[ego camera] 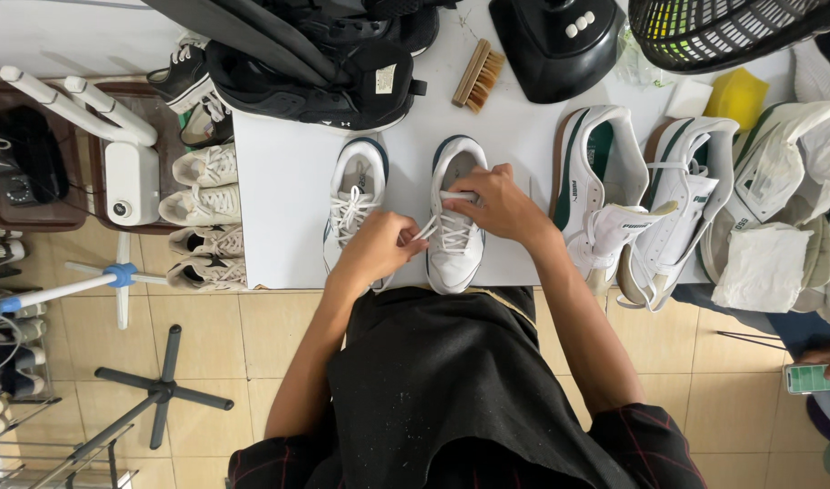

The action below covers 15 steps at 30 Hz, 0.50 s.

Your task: The person threads a white shoelace through the eyelets of a white sneaker placed on a white table. They repeatedly pull and adjust the lace through the eyelets, working on one shoe while other shoes and cleaning tools remain nearby.

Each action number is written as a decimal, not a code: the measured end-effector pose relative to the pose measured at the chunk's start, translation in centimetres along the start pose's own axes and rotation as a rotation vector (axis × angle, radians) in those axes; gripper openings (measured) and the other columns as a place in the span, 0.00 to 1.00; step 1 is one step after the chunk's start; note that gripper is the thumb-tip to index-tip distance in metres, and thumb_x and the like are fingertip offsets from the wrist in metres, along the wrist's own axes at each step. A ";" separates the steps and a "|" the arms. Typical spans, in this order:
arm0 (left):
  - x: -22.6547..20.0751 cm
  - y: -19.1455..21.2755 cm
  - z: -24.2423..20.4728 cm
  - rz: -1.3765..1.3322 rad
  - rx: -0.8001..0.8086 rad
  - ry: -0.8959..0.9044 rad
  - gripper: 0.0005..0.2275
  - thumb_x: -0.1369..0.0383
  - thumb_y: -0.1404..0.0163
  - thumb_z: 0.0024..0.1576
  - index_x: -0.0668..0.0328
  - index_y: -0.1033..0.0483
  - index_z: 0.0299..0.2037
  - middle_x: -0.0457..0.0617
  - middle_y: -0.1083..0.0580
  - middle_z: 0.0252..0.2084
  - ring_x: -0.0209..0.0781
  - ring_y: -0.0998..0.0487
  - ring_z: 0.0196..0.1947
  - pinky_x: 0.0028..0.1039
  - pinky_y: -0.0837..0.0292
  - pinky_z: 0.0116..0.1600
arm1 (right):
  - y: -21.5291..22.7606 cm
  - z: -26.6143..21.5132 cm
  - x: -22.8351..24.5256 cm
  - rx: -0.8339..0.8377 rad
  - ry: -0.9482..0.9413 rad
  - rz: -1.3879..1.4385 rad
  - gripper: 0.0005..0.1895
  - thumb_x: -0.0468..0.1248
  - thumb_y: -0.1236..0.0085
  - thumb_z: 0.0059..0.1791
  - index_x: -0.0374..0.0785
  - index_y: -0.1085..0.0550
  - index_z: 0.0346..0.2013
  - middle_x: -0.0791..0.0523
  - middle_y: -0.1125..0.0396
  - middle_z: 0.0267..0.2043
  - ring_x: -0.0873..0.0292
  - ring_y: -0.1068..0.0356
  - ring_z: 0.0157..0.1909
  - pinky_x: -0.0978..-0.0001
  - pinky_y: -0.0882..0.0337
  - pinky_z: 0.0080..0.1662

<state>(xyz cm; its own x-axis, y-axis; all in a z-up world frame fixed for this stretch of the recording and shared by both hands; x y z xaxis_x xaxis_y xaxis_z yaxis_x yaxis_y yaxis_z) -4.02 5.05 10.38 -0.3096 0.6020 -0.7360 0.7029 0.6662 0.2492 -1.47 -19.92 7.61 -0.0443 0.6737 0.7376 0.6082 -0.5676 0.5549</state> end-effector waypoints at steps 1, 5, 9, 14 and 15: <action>0.0 0.5 -0.3 0.057 0.021 0.040 0.09 0.66 0.40 0.63 0.65 0.14 0.38 0.54 0.17 0.27 0.47 0.12 0.30 0.33 0.19 0.39 | 0.2 -0.5 0.5 -0.110 0.076 -0.007 0.09 0.42 0.32 0.57 0.40 0.17 0.46 0.48 0.21 0.41 0.44 0.22 0.52 0.51 0.39 0.61; -0.9 1.5 -1.6 0.007 0.068 0.088 0.09 0.66 0.40 0.62 0.65 0.13 0.38 0.53 0.16 0.28 0.44 0.11 0.31 0.32 0.18 0.40 | -3.3 -3.5 0.3 -0.458 0.209 -0.162 0.20 0.50 0.24 0.52 0.50 0.18 0.55 0.60 0.35 0.45 0.53 0.37 0.52 0.57 0.38 0.56; -1.6 2.2 -1.2 -0.177 0.162 -0.049 0.08 0.69 0.43 0.63 0.64 0.13 0.36 0.52 0.15 0.30 0.39 0.12 0.33 0.29 0.17 0.42 | -9.5 -3.8 -0.1 -0.557 0.362 -0.356 0.08 0.43 0.28 0.49 0.51 0.17 0.42 0.62 0.34 0.37 0.56 0.31 0.43 0.58 0.38 0.52; -0.9 2.9 -1.4 -0.117 0.098 -0.033 0.09 0.72 0.47 0.66 0.62 0.11 0.43 0.56 0.15 0.33 0.49 0.11 0.37 0.34 0.17 0.47 | -7.5 -5.8 3.7 -0.778 0.448 -0.271 0.09 0.29 0.33 0.48 0.43 0.17 0.41 0.60 0.33 0.31 0.56 0.31 0.29 0.60 0.33 0.45; 0.0 2.9 -1.3 0.079 -0.018 -0.019 0.09 0.67 0.47 0.67 0.59 0.12 0.43 0.55 0.15 0.35 0.54 0.12 0.40 0.41 0.17 0.48 | -6.7 -7.3 4.4 -0.777 0.458 -0.211 0.08 0.28 0.33 0.48 0.41 0.16 0.41 0.58 0.32 0.30 0.54 0.31 0.27 0.59 0.31 0.45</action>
<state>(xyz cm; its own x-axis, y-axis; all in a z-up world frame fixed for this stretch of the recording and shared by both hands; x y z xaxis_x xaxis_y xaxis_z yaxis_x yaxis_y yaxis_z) -2.85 7.57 11.93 -0.2412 0.6445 -0.7255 0.7127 0.6250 0.3183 -11.55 -16.65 9.93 -0.5033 0.6401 0.5805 -0.1427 -0.7241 0.6747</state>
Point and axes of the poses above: each hand's wrist, its own z-axis towards the middle knuckle, its own y-axis out of the back of the hand, x = y × z, the point moved 1 cm from there along z, towards the middle knuckle
